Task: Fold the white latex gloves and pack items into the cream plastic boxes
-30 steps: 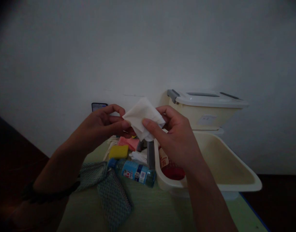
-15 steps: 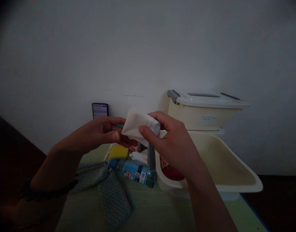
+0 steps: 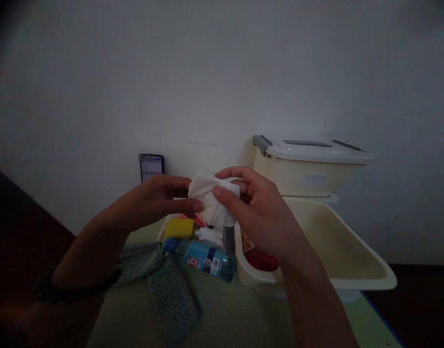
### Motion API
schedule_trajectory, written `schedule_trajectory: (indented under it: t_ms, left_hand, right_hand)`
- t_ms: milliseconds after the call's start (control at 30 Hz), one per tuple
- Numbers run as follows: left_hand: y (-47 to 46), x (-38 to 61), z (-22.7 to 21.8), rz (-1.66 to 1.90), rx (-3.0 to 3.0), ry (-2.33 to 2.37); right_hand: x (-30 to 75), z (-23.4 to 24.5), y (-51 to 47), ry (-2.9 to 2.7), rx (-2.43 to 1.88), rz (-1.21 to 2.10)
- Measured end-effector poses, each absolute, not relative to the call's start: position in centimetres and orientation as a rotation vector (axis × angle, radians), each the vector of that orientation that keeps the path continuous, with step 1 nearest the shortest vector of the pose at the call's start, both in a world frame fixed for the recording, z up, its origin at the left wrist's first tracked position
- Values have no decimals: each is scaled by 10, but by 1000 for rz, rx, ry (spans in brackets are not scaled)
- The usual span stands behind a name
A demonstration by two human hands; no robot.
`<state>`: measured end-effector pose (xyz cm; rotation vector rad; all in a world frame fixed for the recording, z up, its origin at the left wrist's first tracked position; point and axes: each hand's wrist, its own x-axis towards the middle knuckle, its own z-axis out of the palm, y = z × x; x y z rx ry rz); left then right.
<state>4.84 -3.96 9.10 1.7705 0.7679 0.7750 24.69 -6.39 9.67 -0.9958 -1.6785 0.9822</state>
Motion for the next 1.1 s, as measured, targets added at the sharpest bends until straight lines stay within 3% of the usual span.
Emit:
schedule_trajectory:
  t_ms: [167, 400, 1100]
  left_hand:
    - [-40, 55, 88, 909, 1600, 660]
    - [-45, 62, 88, 1157, 1719, 494]
    - [-35, 49, 74, 1155, 1544, 539]
  right_hand:
    - [246, 96, -64, -1563, -981, 1009]
    - [244, 97, -67, -1613, -947, 761]
    - [237, 93, -68, -1788, -1108, 754]
